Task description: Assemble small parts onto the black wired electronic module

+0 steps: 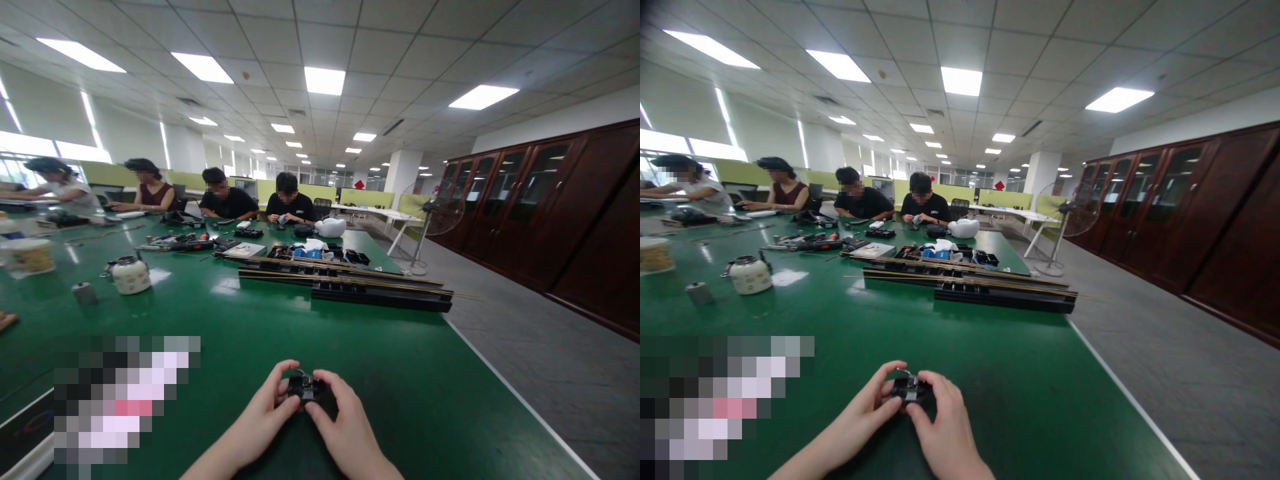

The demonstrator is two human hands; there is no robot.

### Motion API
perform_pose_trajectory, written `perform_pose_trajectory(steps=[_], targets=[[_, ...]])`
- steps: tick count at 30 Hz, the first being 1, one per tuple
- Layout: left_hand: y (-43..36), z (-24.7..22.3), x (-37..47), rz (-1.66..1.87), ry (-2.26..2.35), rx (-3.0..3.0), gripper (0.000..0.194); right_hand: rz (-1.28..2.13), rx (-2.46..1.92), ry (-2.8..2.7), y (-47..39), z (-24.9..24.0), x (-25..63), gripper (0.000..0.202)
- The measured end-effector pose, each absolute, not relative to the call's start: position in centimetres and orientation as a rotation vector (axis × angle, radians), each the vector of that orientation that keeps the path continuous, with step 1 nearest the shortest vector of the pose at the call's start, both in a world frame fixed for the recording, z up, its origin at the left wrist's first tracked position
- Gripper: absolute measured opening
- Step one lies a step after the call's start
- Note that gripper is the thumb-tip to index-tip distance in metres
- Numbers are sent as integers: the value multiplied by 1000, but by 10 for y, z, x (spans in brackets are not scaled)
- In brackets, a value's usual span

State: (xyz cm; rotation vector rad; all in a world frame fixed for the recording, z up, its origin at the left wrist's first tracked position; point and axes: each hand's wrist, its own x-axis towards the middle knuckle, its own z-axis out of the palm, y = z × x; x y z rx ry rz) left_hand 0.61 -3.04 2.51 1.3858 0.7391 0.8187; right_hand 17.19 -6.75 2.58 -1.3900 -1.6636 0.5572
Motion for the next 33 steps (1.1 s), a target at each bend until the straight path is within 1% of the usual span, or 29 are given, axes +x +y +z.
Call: perform_pose_trajectory(steps=[6, 12, 19, 26, 30, 33], targets=[[-27, 14, 4, 830, 709, 1401, 52, 586, -1373, -1660, -64, 20, 173, 33], [-29, 18, 4, 836, 714, 1383, 63, 615, -1373, -1651, -64, 22, 172, 31], [-28, 16, 4, 838, 713, 1391, 47, 629, -1374, -1645, -65, 24, 172, 30], [-28, 16, 4, 842, 707, 1365, 41, 547, -1325, -1660, -67, 27, 172, 32], [-29, 19, 5, 818, 685, 1352, 38, 507, -1345, -1691, -68, 29, 172, 27], [-28, 19, 5, 827, 658, 1341, 43, 502, -1361, -1714, -68, 29, 171, 22]])
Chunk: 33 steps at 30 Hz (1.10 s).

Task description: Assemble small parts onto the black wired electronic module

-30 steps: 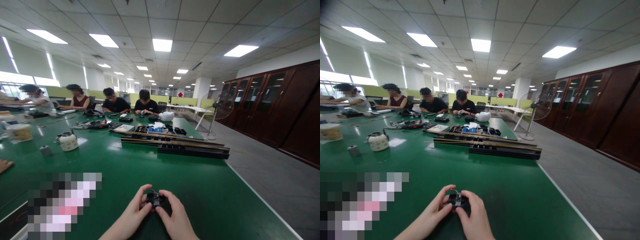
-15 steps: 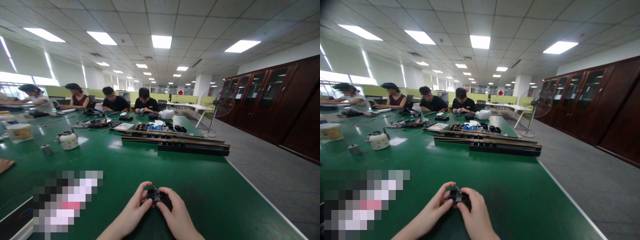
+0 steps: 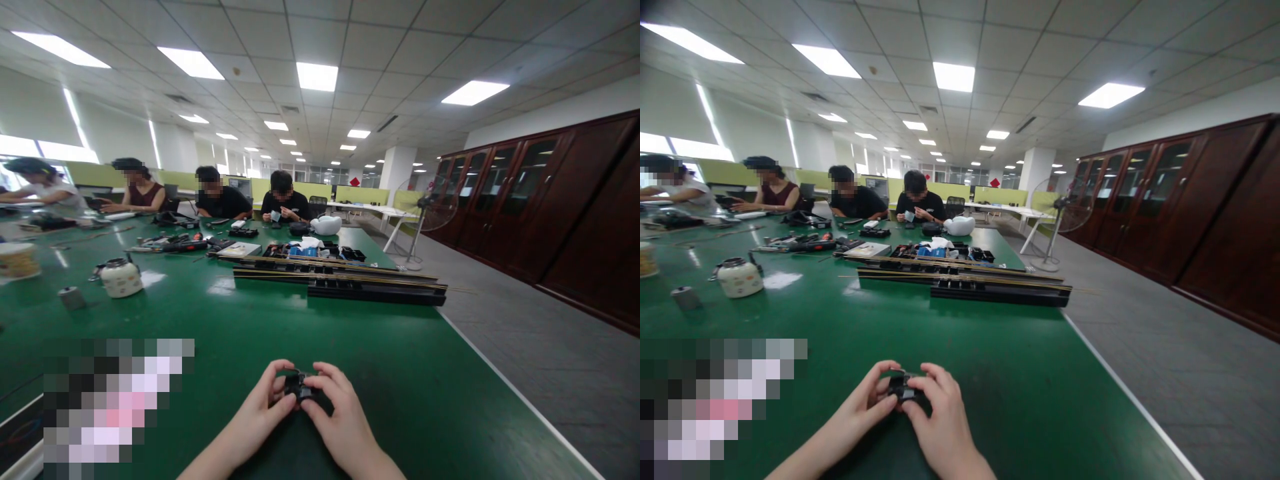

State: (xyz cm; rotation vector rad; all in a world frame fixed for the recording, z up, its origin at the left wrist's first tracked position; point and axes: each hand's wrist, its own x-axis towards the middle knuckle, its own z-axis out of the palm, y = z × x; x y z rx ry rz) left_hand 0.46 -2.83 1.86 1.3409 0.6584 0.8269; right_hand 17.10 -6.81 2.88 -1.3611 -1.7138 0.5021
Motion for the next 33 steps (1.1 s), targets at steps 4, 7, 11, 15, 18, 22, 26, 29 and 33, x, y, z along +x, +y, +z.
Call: perform_pose_trajectory(steps=[4, 7, 11, 15, 18, 22, 26, 29, 33], targets=[[-27, 18, 5, 842, 646, 1343, 49, 479, -1358, -1741, -68, 29, 171, 21], [-28, 18, 5, 837, 662, 1364, 42, 442, -1345, -1768, -67, 29, 171, 20], [-28, 15, 5, 854, 697, 1368, 41, 356, -1282, -1787, -67, 29, 173, 16], [-26, 14, 5, 868, 727, 1384, 41, 277, -1273, -1726, -66, 27, 177, 17], [-26, 15, 5, 868, 741, 1395, 42, 248, -1306, -1672, -65, 23, 179, 19], [-27, 17, 5, 854, 751, 1402, 43, 224, -1347, -1599, -63, 20, 181, 21], [-28, 20, 5, 850, 752, 1391, 45, 193, -1377, -1545, -60, 18, 183, 22], [-28, 21, 5, 847, 750, 1394, 45, 191, -1415, -1490, -59, 17, 185, 24], [-28, 21, 5, 841, 741, 1391, 45, 211, -1438, -1418, -57, 18, 187, 25]])
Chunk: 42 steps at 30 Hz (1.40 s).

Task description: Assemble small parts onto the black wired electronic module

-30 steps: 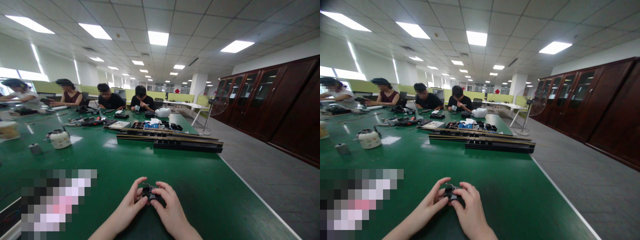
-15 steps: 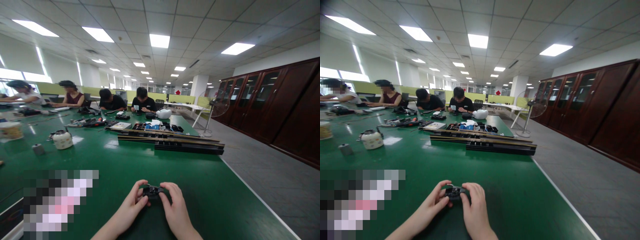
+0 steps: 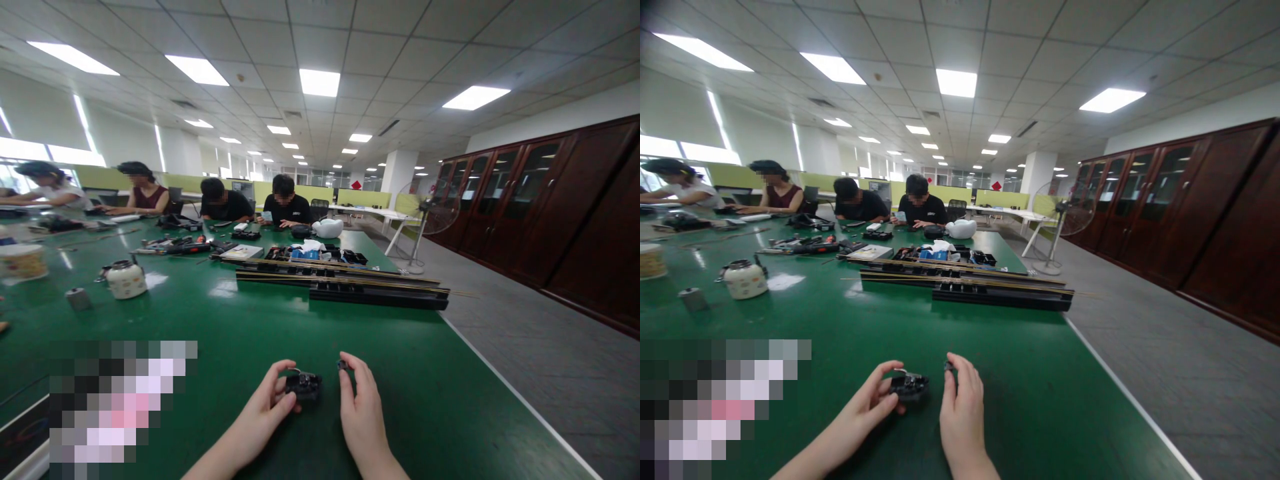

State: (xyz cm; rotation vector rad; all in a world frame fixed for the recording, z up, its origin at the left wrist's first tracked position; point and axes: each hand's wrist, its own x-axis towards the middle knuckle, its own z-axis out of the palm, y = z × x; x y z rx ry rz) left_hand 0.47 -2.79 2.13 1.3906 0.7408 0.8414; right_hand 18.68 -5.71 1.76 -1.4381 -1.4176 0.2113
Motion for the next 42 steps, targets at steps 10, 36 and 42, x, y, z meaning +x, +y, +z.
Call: perform_pose_trajectory(steps=[10, 36, 42], targets=[[-26, 18, 3, 838, 717, 1411, 46, 134, -1475, -1218, -54, 16, 190, 32], [-26, 16, 4, 862, 707, 1355, 43, 175, -1384, -1627, -66, 25, 177, 22], [-26, 14, 4, 884, 688, 1347, 43, 266, -1240, -1829, -70, 37, 172, 19]])
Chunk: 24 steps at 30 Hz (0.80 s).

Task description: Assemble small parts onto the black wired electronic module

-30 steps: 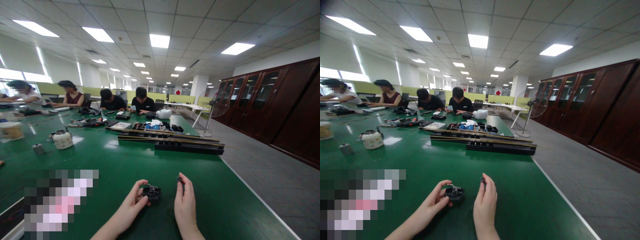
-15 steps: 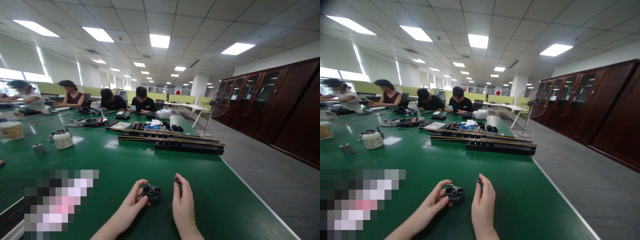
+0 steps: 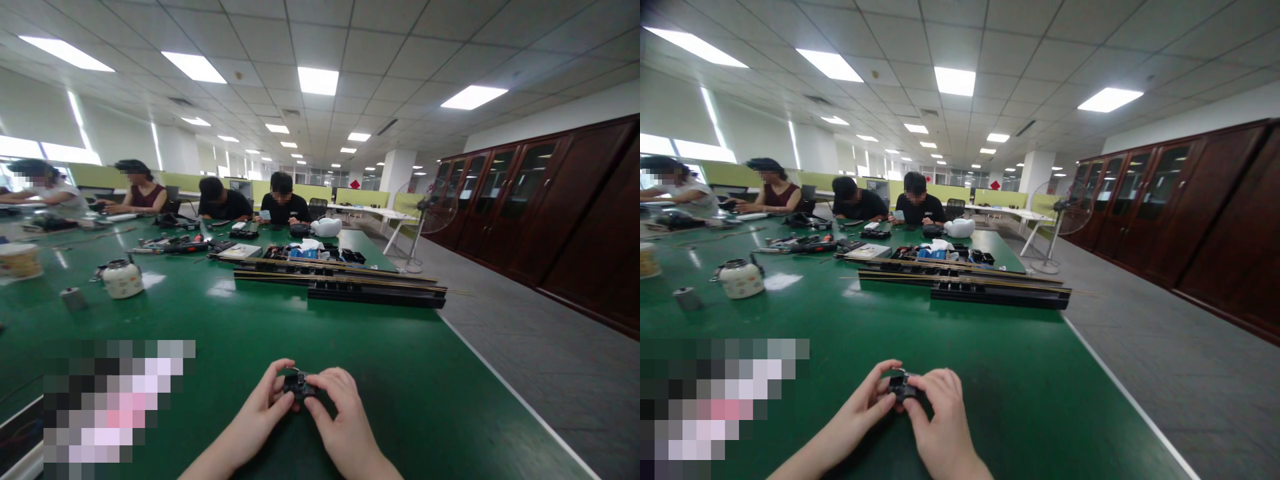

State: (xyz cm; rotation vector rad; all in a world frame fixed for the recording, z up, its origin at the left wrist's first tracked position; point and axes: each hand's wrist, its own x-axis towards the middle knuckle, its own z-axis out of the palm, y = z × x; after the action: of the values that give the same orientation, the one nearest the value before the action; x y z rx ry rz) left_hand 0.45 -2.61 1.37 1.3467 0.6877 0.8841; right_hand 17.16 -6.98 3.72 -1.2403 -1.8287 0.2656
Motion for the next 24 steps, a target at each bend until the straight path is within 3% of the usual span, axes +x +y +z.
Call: perform_pose_trajectory(steps=[24], targets=[[-26, 13, 5, 862, 698, 1369, 45, 506, -1355, -1825, -68, 30, 171, 26]])
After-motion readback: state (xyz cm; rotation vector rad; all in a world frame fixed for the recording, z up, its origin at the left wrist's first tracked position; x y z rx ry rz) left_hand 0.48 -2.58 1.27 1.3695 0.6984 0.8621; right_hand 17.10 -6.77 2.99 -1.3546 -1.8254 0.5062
